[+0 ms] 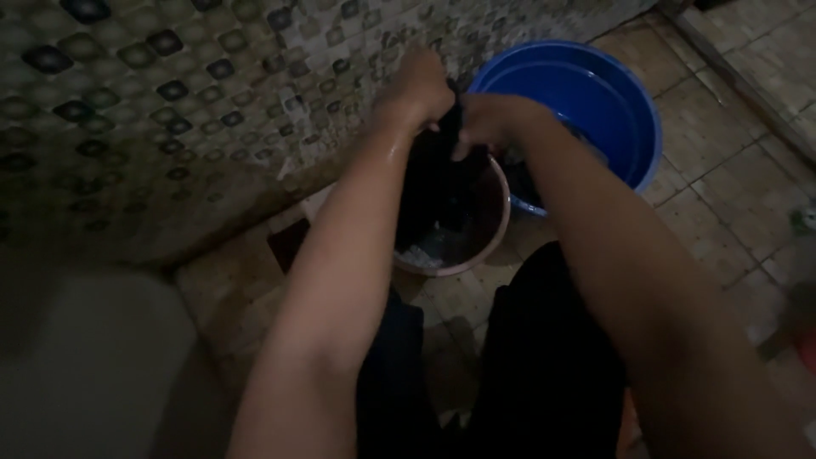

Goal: Hand washing clothes in a bucket of water and soap.

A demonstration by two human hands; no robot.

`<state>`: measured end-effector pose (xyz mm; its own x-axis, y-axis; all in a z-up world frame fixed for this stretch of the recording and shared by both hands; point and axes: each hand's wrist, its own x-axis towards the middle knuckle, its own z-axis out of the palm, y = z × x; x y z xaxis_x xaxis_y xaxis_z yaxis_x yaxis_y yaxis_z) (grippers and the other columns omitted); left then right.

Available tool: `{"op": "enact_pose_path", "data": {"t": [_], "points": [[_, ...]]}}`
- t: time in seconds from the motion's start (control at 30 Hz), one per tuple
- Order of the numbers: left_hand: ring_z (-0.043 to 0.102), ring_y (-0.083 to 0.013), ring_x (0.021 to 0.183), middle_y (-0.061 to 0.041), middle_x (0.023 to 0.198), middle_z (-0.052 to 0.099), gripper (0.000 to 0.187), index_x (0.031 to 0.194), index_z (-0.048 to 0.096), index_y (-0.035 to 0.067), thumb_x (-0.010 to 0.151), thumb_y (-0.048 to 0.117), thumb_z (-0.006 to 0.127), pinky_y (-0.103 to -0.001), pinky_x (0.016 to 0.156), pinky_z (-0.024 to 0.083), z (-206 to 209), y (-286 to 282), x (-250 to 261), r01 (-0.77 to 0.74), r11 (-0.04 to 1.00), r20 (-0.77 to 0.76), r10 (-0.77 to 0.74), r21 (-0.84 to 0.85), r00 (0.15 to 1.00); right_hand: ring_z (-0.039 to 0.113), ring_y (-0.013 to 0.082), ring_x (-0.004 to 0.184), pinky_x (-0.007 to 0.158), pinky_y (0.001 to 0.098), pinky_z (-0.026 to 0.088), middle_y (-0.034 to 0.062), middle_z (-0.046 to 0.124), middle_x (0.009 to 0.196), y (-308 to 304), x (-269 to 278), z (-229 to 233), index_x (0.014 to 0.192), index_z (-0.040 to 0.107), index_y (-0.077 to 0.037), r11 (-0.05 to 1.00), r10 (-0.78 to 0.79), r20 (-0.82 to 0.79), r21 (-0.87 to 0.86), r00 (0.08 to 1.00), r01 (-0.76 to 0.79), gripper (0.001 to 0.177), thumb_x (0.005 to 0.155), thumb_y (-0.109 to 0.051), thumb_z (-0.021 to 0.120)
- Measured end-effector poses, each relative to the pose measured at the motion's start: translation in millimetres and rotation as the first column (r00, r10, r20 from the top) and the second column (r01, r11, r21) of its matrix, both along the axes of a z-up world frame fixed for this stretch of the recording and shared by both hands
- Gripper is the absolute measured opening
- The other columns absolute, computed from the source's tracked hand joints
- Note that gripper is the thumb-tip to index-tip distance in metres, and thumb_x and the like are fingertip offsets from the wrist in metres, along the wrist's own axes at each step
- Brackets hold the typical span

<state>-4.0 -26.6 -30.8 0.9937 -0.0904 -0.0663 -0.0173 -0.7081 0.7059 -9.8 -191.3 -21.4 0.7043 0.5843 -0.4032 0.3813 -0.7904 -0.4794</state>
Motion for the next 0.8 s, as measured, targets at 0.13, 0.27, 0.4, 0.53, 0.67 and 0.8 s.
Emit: {"op": "enact_pose_path", "data": {"t": [0.13, 0.27, 0.4, 0.53, 0.67, 0.8], "points": [[0.073, -0.0376, 0.106, -0.027, 0.117, 0.072, 0.051, 0.126, 0.06, 0.004, 0.076, 0.005, 0.073, -0.046, 0.09, 0.06, -30, -14, 12, 0.177, 0.953, -0.142, -0.145, 0.245, 0.979, 0.071, 0.0308, 0.094, 0.075, 0.0481, 0.06, 0.0166, 0.076, 0.108, 13, 0, -20, 0.12, 0.071, -0.004, 0.961, -0.254, -0.27, -0.179, 0.929, 0.21, 0.056, 0.074, -0.03, 0.087], [0.063, -0.0367, 0.13, -0.02, 0.143, 0.063, 0.053, 0.137, 0.069, 0.009, 0.085, 0.016, 0.071, -0.049, 0.108, 0.051, -105, -23, 22, 0.224, 0.917, -0.451, -0.055, 0.33, 0.891, 0.071, 0.0338, 0.103, 0.081, 0.0459, 0.059, 0.0184, 0.075, 0.115, 17, 21, -80, 0.121, 0.074, 0.0, 0.904, -0.224, -0.199, -0.407, 0.954, 0.127, 0.059, 0.077, -0.037, 0.086], [0.054, -0.0383, 0.139, -0.017, 0.153, 0.054, 0.058, 0.145, 0.063, 0.016, 0.089, 0.027, 0.069, -0.054, 0.113, 0.045, -179, -27, -8, 0.188, 0.915, -0.497, 0.016, 0.357, 0.867, 0.068, 0.0314, 0.113, 0.088, 0.042, 0.057, 0.0176, 0.07, 0.122, 25, -9, -143, 0.12, 0.075, -0.005, 0.863, -0.084, -0.022, -0.502, 0.996, 0.061, 0.053, 0.073, -0.024, 0.09], [0.034, -0.0391, 0.148, -0.016, 0.165, 0.033, 0.072, 0.158, 0.041, 0.015, 0.098, 0.048, 0.064, -0.062, 0.115, 0.035, -217, -32, -41, 0.256, 0.83, -0.694, 0.201, 0.495, 0.691, 0.068, 0.0367, 0.103, 0.075, 0.0452, 0.061, 0.0237, 0.058, 0.123, 41, -42, -224, 0.139, 0.048, -0.01, 0.886, -0.125, 0.447, -0.351, 0.886, 0.302, 0.05, 0.095, -0.02, 0.068], [0.058, -0.0271, 0.137, -0.01, 0.153, 0.061, 0.058, 0.15, 0.063, 0.013, 0.102, 0.046, 0.059, -0.044, 0.112, 0.047, -262, -46, -85, 0.417, 0.639, -0.631, 0.14, 0.646, 0.763, 0.074, 0.0283, 0.095, 0.067, 0.0363, 0.064, 0.0203, 0.059, 0.134, 32, -70, -285, 0.145, 0.047, -0.004, 0.827, 0.031, 0.323, -0.54, 0.946, 0.157, 0.055, 0.096, -0.02, 0.068], [0.06, -0.0265, 0.133, -0.01, 0.149, 0.063, 0.052, 0.144, 0.065, 0.013, 0.102, 0.043, 0.059, -0.043, 0.109, 0.048, -243, -41, -107, 0.378, 0.682, -0.632, 0.159, 0.625, 0.758, 0.078, 0.0213, 0.097, 0.08, 0.0353, 0.062, 0.0145, 0.077, 0.13, 0, -79, -392, 0.129, 0.073, -0.007, 0.804, -0.003, 0.046, -0.594, 0.999, 0.03, 0.033, 0.098, -0.012, 0.062]]}}
